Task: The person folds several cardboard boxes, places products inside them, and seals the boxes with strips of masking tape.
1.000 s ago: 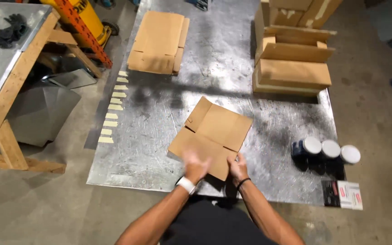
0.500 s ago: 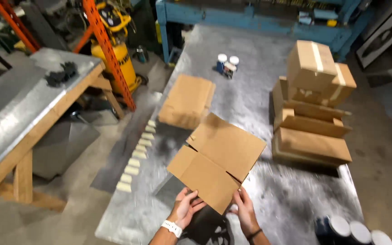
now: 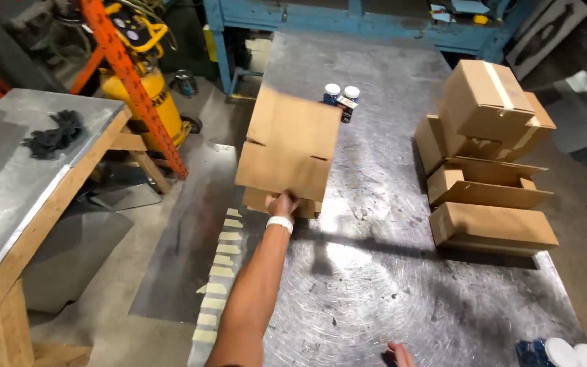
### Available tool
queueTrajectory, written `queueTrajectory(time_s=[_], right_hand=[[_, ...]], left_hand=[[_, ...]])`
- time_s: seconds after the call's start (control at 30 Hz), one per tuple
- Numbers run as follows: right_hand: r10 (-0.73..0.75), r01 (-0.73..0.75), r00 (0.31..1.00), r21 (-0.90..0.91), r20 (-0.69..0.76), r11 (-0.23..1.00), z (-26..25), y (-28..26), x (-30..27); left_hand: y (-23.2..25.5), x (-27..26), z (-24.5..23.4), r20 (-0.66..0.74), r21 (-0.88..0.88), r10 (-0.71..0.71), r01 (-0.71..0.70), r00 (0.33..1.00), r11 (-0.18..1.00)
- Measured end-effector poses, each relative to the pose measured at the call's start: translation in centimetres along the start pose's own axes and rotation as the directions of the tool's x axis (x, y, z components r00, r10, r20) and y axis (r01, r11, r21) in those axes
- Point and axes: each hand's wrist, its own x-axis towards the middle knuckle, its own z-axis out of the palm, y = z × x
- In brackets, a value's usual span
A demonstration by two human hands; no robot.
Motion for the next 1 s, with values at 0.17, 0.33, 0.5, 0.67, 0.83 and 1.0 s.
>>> queueTrajectory(time_s=[0.17,0.33,0.5,0.67,0.83,1.0], right_hand=[[0.366,-0.283,0.914,0.372,-0.175,0.884,-1.0,-1.0,2.3],[0.333,-0.228,0.923,0.423,-0.194,0.877,-3.3,1.6,1.7],[0.411,-0.321,0.893,0.382,-0.182,0.867,-4.3,-1.4,0.9],[0.413,-0.366,0.91,0.392,-0.041,0.844,-9.1,-3.2,6.4],[0.397,-0.339,0.914,0.384,-0.08,0.859,-20.1,-7.8,15.3],[0.244,-0.195,0.965,0.362,-0.096,0.912,-32.2,-12.9,25.0]], left_hand=[[1.1,-0.2,0.3,-0.159,0.477,-0.223,0.272,0.962,0.836],[1.2,-4.3,0.8,-0.027,0.928,-0.131,0.073,0.991,0.366],[-9.3,-3.7,-5.7,-0.044,0.691,-0.14,0.131,0.989,0.711],[-15.5,-11.1,-7.5,0.147,0.647,-0.552,0.343,0.821,0.681],[-23.5,-13.5,-1.7,0.17,0.657,-0.541,0.315,0.823,0.685],[-28.6,-20.2,9.0,0.233,0.689,-0.466,0.193,0.853,0.698]])
